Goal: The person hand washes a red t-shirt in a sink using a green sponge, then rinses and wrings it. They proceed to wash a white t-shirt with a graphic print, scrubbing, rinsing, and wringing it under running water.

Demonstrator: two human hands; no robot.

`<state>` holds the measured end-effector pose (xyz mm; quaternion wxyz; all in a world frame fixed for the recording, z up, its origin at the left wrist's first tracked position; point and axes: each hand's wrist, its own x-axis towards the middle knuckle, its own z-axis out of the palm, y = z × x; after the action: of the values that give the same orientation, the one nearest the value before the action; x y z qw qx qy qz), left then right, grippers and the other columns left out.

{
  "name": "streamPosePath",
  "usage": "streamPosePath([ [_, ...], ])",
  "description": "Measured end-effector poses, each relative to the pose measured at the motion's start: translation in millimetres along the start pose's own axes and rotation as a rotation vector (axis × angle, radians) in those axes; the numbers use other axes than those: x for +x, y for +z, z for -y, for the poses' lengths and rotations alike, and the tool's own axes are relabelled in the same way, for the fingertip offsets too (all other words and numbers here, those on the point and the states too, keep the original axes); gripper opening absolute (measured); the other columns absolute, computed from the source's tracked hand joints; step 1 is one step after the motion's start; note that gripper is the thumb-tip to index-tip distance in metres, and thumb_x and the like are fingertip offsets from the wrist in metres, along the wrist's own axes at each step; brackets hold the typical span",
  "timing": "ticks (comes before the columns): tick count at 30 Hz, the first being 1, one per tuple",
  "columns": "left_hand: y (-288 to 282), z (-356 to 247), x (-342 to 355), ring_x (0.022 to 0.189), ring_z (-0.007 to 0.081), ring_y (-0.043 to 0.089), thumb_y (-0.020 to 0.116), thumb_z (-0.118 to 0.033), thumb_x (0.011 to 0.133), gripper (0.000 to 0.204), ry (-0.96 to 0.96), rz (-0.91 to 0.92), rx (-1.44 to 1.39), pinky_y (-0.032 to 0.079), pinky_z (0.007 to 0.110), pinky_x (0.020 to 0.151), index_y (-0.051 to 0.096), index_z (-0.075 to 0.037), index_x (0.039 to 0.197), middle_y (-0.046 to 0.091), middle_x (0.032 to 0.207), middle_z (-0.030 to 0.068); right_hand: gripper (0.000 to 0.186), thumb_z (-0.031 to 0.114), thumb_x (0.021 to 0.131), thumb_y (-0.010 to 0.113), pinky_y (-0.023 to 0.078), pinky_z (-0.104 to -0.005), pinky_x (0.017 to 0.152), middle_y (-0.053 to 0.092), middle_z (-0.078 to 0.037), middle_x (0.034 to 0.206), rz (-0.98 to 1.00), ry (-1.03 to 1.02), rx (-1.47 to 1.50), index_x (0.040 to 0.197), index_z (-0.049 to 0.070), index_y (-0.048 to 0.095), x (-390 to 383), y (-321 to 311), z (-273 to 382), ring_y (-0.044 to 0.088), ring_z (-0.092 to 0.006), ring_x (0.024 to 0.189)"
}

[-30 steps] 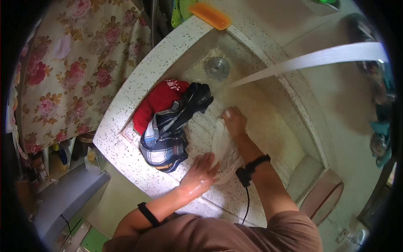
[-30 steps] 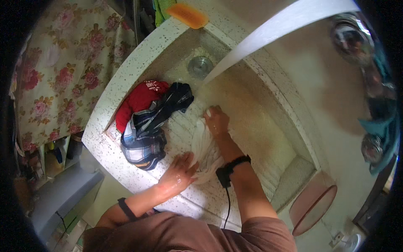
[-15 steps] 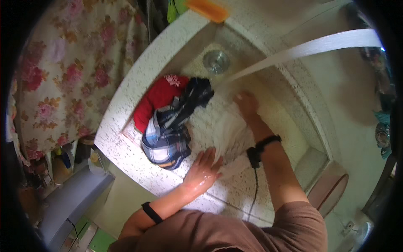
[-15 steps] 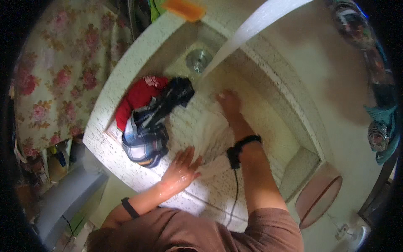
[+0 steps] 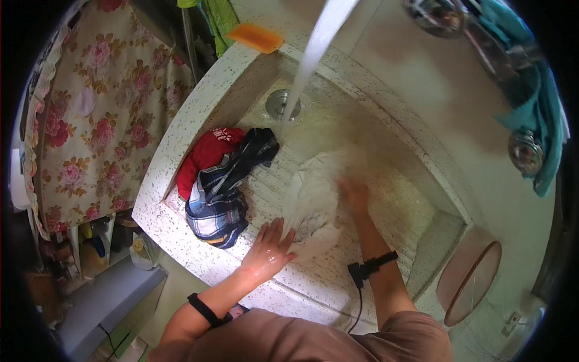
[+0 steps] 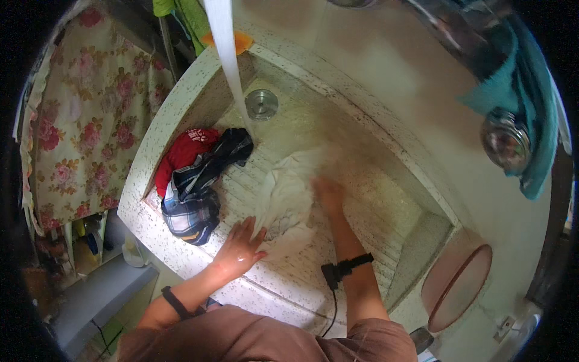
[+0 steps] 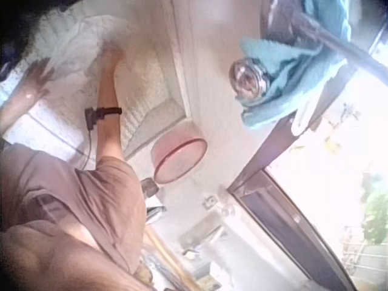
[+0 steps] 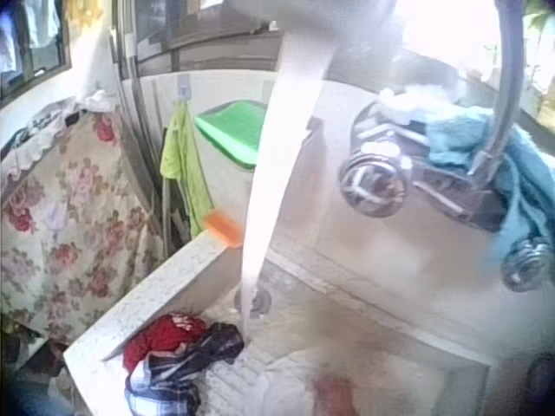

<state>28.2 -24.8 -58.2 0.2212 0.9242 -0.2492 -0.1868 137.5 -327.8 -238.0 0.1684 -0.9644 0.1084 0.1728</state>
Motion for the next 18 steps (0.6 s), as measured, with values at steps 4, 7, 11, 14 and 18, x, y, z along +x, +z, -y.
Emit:
streamPosePath([
  [4, -5, -3, 1, 0.131, 0.0438, 0.037, 0.069, -0.031, 0.083, 0.06, -0.006, 0.007, -0.014, 0.031, 0.053, 0.109, 0.051, -0.001, 0.132, 0.042, 0.136, 0.0311, 0.025, 0.021, 0.096, 0.057, 0.05, -0.0317, 0.081, 0.067, -0.004, 0.101, 0.094, 0.254, 0.971, 0.111, 0.003, 0.066, -15, -49, -47, 0.062, -0.0166, 0.083],
  [7, -4, -3, 1, 0.131, 0.0431, 0.038, 0.069, -0.032, 0.083, 0.061, -0.008, -0.001, -0.005, 0.031, 0.053, 0.109, 0.05, -0.001, 0.132, 0.042, 0.136, 0.0308, 0.036, 0.025, 0.099, 0.049, 0.044, -0.0374, 0.092, 0.062, -0.01, 0.116, -0.384, 0.271, 0.19, 0.123, -0.001, 0.057, -16, -61, -102, 0.057, -0.02, 0.102],
  [11, 1, -2, 0, 0.131, 0.043, 0.038, 0.068, -0.033, 0.083, 0.062, -0.01, -0.006, 0.015, 0.031, 0.051, 0.109, 0.05, 0.0, 0.132, 0.042, 0.136, 0.0308, 0.047, 0.033, 0.097, 0.052, 0.043, -0.0387, 0.094, 0.058, -0.012, 0.122, -0.313, 0.39, 0.285, 0.132, 0.001, 0.05, 57, 3, -77, 0.055, -0.0233, 0.109],
  [14, -1, -2, 0, 0.131, 0.0432, 0.038, 0.068, -0.033, 0.083, 0.062, 0.002, -0.014, 0.022, 0.031, 0.051, 0.11, 0.05, 0.0, 0.132, 0.042, 0.136, 0.0312, 0.057, 0.039, 0.096, 0.051, 0.03, -0.0462, 0.109, 0.047, -0.022, 0.136, -0.246, -0.05, 0.475, 0.139, 0.003, 0.043, 99, 42, 15, 0.043, -0.035, 0.126],
  [18, -10, -5, 0, 0.13, 0.0444, 0.039, 0.067, -0.032, 0.083, 0.058, -0.017, -0.068, -0.05, 0.031, 0.051, 0.11, 0.053, 0.001, 0.128, 0.043, 0.136, 0.032, 0.051, 0.016, 0.085, 0.065, 0.043, -0.0396, 0.096, 0.054, -0.02, 0.125, -0.077, -0.414, 0.3, 0.134, 0.012, 0.052, 21, -5, 120, 0.052, -0.0337, 0.115],
])
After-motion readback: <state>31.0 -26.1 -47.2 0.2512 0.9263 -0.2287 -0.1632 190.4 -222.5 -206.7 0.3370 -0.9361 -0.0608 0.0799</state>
